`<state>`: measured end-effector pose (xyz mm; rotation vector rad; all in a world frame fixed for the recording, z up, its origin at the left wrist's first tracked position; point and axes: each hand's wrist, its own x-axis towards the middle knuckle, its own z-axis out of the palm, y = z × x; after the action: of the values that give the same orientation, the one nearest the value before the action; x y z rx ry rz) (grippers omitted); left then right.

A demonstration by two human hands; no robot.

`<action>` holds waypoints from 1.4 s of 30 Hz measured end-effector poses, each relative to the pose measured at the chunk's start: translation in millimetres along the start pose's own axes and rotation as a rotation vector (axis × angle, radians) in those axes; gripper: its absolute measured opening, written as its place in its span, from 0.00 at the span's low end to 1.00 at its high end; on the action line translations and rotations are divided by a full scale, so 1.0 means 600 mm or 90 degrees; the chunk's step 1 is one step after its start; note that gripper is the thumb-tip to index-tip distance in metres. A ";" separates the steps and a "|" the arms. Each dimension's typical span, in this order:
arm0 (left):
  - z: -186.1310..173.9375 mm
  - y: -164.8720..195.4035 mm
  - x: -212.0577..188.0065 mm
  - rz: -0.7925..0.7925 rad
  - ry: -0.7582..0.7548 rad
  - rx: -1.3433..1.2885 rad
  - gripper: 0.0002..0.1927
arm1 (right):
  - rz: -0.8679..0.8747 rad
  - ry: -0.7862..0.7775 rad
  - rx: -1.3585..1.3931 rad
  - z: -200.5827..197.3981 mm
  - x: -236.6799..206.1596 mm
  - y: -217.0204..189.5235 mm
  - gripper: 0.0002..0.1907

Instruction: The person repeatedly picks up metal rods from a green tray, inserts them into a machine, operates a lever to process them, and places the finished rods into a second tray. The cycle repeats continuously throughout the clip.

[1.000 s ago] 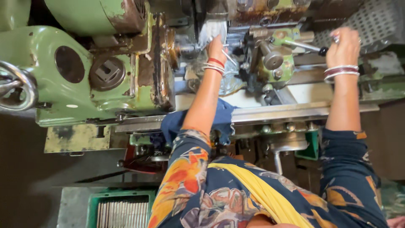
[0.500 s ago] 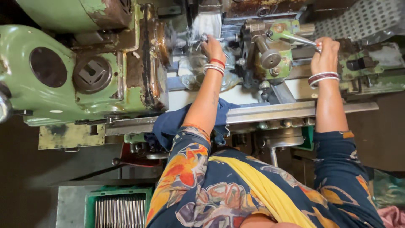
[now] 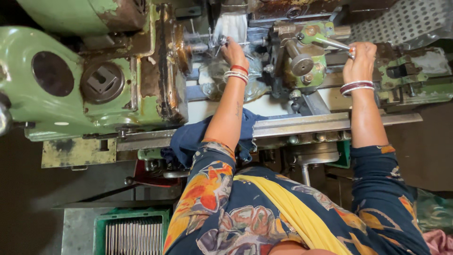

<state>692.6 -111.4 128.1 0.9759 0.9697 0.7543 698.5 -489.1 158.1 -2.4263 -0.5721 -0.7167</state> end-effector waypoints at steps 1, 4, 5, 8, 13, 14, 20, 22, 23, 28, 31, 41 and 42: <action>-0.001 0.001 0.007 0.006 0.001 0.000 0.26 | 0.000 -0.007 0.001 0.006 0.002 -0.003 0.09; -0.009 0.010 0.019 0.009 0.001 0.003 0.25 | -0.003 -0.024 0.002 0.019 0.003 -0.015 0.13; -0.012 0.011 0.020 0.008 -0.002 0.004 0.25 | -0.006 -0.024 -0.001 0.018 0.001 -0.017 0.14; -0.017 0.015 0.017 0.028 0.006 -0.005 0.25 | -0.005 -0.022 -0.003 0.014 -0.003 -0.015 0.14; -0.011 0.018 -0.052 0.005 0.005 0.016 0.26 | 0.007 -0.017 0.007 -0.047 -0.018 0.015 0.12; -0.009 0.018 -0.059 -0.001 0.006 0.020 0.26 | 0.006 -0.016 0.011 -0.051 -0.019 0.020 0.11; -0.007 0.016 -0.062 0.006 -0.004 -0.008 0.27 | 0.023 -0.025 0.000 -0.055 -0.022 0.023 0.14; -0.008 0.015 -0.063 0.009 0.001 0.021 0.27 | 0.023 -0.027 0.000 -0.057 -0.024 0.024 0.14; -0.009 0.014 -0.064 0.010 0.003 0.036 0.28 | 0.022 -0.028 0.001 -0.059 -0.025 0.024 0.14; -0.009 0.016 -0.065 0.007 0.001 -0.007 0.27 | 0.029 -0.033 0.006 -0.059 -0.025 0.025 0.12; -0.008 0.015 -0.061 0.004 0.006 -0.022 0.27 | 0.030 -0.038 0.009 -0.055 -0.025 0.024 0.14; -0.028 0.025 -0.057 0.007 -0.011 -0.052 0.26 | -0.006 -0.061 -0.036 -0.062 -0.023 0.018 0.15; -0.028 0.027 -0.063 0.008 -0.010 -0.034 0.27 | -0.010 -0.068 -0.062 -0.069 -0.024 0.023 0.15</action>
<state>660.8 -132.2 151.4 0.9412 0.9257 0.7777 679.6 -528.1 173.6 -2.5652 -0.6114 -0.6372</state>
